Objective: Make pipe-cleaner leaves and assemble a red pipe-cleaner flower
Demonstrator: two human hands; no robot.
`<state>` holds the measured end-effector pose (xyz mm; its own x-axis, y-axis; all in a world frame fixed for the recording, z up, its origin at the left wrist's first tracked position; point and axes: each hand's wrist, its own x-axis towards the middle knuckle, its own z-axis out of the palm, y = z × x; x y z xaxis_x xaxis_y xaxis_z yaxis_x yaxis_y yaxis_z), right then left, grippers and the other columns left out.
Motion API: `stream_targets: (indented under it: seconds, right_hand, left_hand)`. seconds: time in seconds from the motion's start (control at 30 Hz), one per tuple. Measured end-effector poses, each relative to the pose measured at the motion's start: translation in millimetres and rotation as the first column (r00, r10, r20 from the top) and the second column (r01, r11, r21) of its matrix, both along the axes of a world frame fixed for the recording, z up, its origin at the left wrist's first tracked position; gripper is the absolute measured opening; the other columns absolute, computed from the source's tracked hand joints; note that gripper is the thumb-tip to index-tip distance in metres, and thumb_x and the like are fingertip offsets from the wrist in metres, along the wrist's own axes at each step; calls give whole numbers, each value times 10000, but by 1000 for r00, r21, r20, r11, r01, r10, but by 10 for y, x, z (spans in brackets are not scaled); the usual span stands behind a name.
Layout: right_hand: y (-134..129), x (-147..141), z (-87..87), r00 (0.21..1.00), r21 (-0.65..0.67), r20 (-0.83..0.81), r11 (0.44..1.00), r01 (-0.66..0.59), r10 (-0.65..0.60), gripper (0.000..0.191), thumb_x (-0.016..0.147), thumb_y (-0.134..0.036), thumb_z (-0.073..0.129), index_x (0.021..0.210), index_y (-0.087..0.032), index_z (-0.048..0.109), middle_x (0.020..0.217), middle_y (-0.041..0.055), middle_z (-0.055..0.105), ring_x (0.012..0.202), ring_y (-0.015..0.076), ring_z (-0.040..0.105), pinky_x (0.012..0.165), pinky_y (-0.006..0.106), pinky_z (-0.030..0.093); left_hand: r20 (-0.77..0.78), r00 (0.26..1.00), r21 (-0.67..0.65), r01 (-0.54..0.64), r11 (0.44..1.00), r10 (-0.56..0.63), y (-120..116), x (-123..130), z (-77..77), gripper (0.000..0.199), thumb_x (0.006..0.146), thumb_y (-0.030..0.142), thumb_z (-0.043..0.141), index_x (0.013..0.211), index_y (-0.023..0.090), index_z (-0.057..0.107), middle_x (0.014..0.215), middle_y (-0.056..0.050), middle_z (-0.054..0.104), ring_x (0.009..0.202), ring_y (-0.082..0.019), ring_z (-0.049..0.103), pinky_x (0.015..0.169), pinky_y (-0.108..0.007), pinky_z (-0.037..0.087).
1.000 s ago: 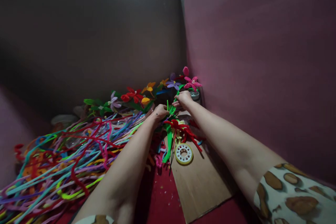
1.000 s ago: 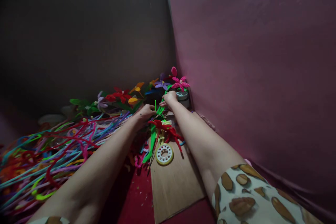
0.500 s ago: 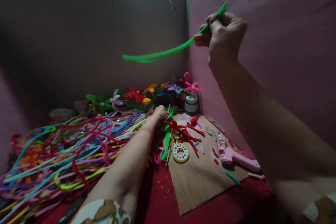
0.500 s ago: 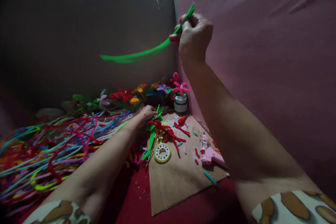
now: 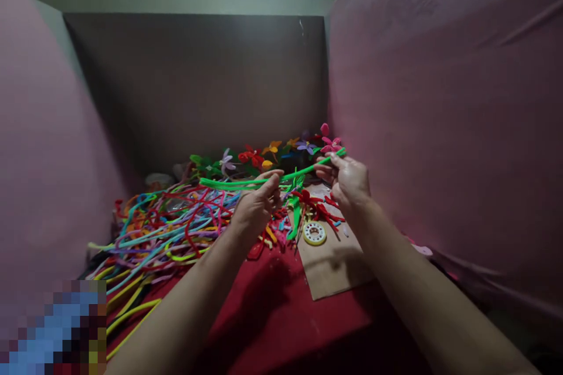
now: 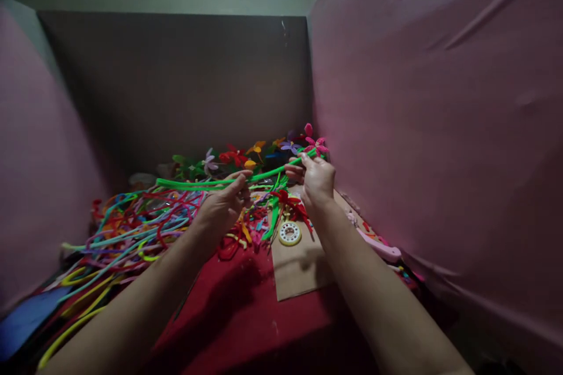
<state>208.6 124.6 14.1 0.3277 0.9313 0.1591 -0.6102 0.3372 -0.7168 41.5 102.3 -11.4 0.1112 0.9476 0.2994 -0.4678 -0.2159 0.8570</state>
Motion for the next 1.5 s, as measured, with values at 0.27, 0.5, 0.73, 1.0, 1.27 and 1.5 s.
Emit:
stream_targets:
  seconds: [0.27, 0.5, 0.73, 1.0, 1.27, 1.5]
  right_hand:
    - [-128, -259, -429, 957, -46, -70, 957, -286, 282, 55, 729, -82, 531, 754, -126, 551, 593, 28, 647, 478, 129, 614, 438, 215, 500]
    - [-198, -640, -705, 825, 55, 88, 824, -564, 559, 179, 637, -146, 650, 806, -103, 608, 683, 54, 668, 502, 119, 612, 481, 210, 496]
    - [-140, -746, -827, 861, -24, 43, 862, -507, 508, 139, 578, -110, 647, 710, -92, 608, 609, 53, 660, 466, 120, 600, 493, 220, 500]
    - [-145, -787, -932, 902, -109, 19, 897, -428, 432, 83, 557, -90, 640, 608, -97, 576, 495, 34, 617, 414, 114, 571, 398, 189, 452]
    - [-140, -689, -941, 968, -154, -38, 955, -252, 249, 100, 562, -68, 602, 652, -106, 578, 458, -4, 587, 393, 117, 569, 339, 169, 418]
    - [-45, -440, -818, 978, -142, -182, 981, -129, 102, 93, 633, -72, 576, 698, -132, 546, 501, -13, 609, 420, 104, 586, 377, 165, 445]
  left_hand:
    - [165, 939, -184, -271, 945, 302, -192, -247, -226, 249, 514, 169, 749, 717, 65, 650, 550, 10, 525, 483, -66, 482, 441, -193, 388]
    - [143, 946, -222, -256, 941, 291, -225, -261, -405, 272, 486, 159, 760, 711, 68, 639, 532, 6, 541, 445, -67, 471, 408, -193, 369]
    - [105, 949, -279, -257, 925, 296, -174, -284, -531, 236, 517, 152, 740, 709, 63, 634, 544, -18, 578, 443, -86, 507, 387, -188, 367]
    - [146, 935, -330, -261, 907, 323, -152, -279, -618, 181, 525, 74, 684, 695, 89, 621, 603, -18, 601, 477, -78, 525, 433, -182, 408]
    - [200, 866, -309, -388, 868, 459, -170, -454, -406, 159, 529, 73, 655, 671, 106, 592, 518, 50, 523, 382, -30, 424, 350, -158, 303]
    - [291, 739, -185, -579, 794, 607, -171, -856, -215, 112, 574, 43, 615, 629, 125, 562, 532, 54, 529, 424, -46, 467, 368, -173, 329]
